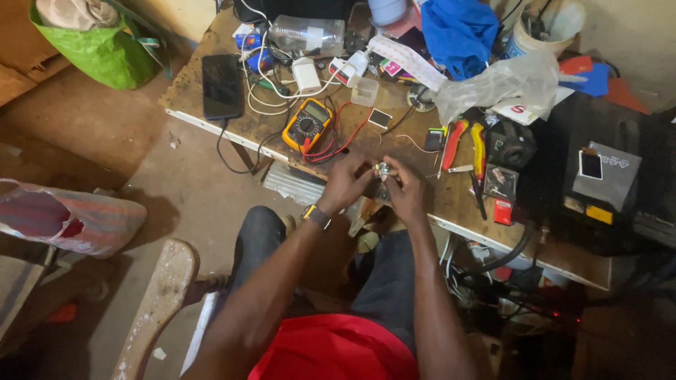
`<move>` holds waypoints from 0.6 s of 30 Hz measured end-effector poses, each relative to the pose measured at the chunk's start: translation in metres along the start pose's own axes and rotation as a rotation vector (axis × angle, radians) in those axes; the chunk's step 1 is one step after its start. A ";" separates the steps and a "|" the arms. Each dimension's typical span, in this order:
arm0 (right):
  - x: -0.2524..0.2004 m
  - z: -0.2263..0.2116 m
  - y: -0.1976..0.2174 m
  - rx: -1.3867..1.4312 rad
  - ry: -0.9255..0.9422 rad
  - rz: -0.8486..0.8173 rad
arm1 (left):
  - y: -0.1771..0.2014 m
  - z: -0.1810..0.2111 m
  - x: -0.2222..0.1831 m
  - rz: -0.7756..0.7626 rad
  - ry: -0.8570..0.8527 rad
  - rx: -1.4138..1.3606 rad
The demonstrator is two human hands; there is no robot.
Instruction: Using a digital multimeter to test electrical components on a small circuit board at a workbench.
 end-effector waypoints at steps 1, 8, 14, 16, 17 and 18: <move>0.002 0.005 -0.003 0.015 0.003 0.002 | 0.001 0.003 -0.002 0.008 -0.013 0.005; 0.000 0.004 0.000 0.075 -0.045 -0.027 | -0.007 -0.023 -0.003 0.061 -0.018 -0.063; 0.000 -0.002 -0.001 0.060 -0.020 0.001 | -0.013 -0.025 -0.003 0.064 -0.107 -0.055; -0.001 -0.003 0.000 0.062 -0.025 -0.004 | -0.017 -0.027 -0.001 0.063 -0.122 0.012; -0.001 -0.003 0.000 0.064 -0.029 -0.008 | -0.018 -0.028 -0.001 0.062 -0.137 0.078; 0.003 0.003 0.000 0.066 -0.029 -0.011 | -0.025 -0.030 -0.001 0.063 -0.135 0.080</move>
Point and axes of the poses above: each hand's wrist, its own x-axis towards the middle knuckle, its own y-axis out of the back of the hand, z = x × y, the point moved 6 cm from there along x, towards the middle knuckle, and after that the axes turned 15 degrees about -z, right-handed, at the moved point
